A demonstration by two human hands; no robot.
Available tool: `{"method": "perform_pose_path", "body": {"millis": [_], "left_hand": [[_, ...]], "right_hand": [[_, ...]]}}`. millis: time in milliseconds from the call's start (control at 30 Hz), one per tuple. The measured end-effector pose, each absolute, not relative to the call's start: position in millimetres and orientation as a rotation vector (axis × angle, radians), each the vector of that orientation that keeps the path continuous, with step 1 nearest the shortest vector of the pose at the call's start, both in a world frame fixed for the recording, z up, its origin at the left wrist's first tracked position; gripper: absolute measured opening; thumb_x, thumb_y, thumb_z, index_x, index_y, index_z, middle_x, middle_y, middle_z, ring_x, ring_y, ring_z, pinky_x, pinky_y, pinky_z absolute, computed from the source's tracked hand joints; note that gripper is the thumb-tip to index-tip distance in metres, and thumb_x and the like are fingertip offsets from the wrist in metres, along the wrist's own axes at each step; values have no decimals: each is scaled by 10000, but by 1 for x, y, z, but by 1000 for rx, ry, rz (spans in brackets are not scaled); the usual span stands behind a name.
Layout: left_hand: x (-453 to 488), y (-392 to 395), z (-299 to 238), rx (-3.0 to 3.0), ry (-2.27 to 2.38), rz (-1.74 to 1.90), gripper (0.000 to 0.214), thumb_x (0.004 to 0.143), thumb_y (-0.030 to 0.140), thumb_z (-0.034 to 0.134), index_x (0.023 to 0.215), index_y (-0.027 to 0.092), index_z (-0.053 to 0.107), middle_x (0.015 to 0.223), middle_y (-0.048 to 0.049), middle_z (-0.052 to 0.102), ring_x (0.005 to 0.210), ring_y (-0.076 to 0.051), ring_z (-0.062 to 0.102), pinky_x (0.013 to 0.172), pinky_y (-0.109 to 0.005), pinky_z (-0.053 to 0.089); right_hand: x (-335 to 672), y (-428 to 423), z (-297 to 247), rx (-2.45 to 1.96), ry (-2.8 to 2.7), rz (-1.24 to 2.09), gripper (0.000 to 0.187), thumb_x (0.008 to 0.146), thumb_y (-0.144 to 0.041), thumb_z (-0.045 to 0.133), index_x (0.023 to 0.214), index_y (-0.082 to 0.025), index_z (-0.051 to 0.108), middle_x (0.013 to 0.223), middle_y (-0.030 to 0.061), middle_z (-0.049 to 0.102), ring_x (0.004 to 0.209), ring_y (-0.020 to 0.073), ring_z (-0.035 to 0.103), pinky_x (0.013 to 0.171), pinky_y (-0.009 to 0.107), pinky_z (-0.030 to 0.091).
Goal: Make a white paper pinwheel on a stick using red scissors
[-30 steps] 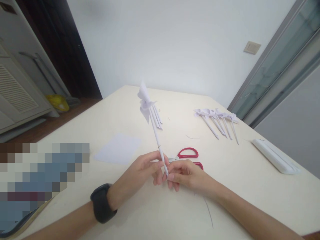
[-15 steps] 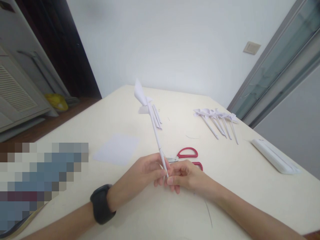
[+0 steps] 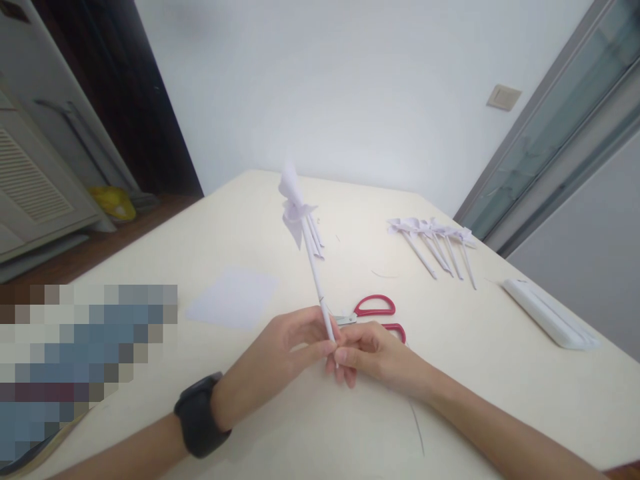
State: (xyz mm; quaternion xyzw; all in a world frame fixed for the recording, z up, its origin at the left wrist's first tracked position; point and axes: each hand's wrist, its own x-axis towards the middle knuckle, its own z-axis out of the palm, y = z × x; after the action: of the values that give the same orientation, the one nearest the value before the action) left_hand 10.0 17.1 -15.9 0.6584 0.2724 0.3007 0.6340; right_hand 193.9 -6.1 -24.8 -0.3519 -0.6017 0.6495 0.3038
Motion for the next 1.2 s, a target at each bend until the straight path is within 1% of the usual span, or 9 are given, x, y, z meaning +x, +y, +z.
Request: {"method": "perform_pose_path", "body": {"millis": [133,233,500,633,767,833,933,1100,1200], "left_hand": [[11,16,-13,1427,560,682,48,834,204,542,841,179,581,735,-13,667,720,-177,638,712,-305,463],[12,17,-10,1362,508,675,48,838,182,538,836,177,586,729,-3,676,714,-161,643,693,-277,454],[10,15,-10,1340,536,708,36,812,145,574,814,154,608,720,12,649,668,-117,594,651,-236,424],[9,17,-13,1332,520,709,35,821,162,567,826,160,601,705,16,652,644,-116,604,637,-239,432],[8,21,-17,1337,541,749,10,809,167,588,809,166,597,679,32,649,625,-105,607,623,-223,436],[9,21,-18,1352,552,750,20,806,178,592,791,166,588,657,33,641,610,-110,605,613,-228,438],[10,21,-18,1394,567,727,62,813,210,583,770,165,583,636,24,636,596,-127,600,600,-243,441],[8,22,-16,1452,669,770,96,823,234,566,782,161,615,657,21,610,629,-111,554,621,-222,426],[7,23,-14,1454,677,755,107,823,242,563,779,160,615,643,22,582,623,-112,543,602,-218,429]], "right_hand": [[193,-6,-23,-895,-1541,1751,188,808,-294,598,741,-121,625,657,0,575,551,71,520,562,204,426],[191,-8,-23,-883,-1490,1739,194,806,-286,601,703,-122,615,616,-13,553,511,55,495,514,179,399],[189,-10,-27,-851,-1433,1711,194,766,-292,644,678,-124,605,651,15,607,489,59,519,435,156,389],[190,-9,-25,-833,-1467,1717,224,806,-303,597,687,-115,623,643,20,596,495,68,522,470,183,410],[190,-8,-24,-837,-1534,1680,261,853,-323,537,746,-110,643,657,26,587,537,76,509,535,208,410],[190,-8,-25,-843,-1567,1661,248,852,-318,541,763,-112,645,666,26,585,543,77,496,542,212,400],[190,-8,-25,-853,-1607,1652,237,855,-299,538,765,-111,650,625,14,561,546,85,486,539,215,390],[190,-12,-20,-921,-1762,1565,274,902,-247,441,786,-117,653,623,12,554,562,92,486,566,221,403],[189,-14,-19,-958,-1820,1539,288,910,-239,408,814,-119,652,641,15,555,576,96,493,581,224,413]]}}
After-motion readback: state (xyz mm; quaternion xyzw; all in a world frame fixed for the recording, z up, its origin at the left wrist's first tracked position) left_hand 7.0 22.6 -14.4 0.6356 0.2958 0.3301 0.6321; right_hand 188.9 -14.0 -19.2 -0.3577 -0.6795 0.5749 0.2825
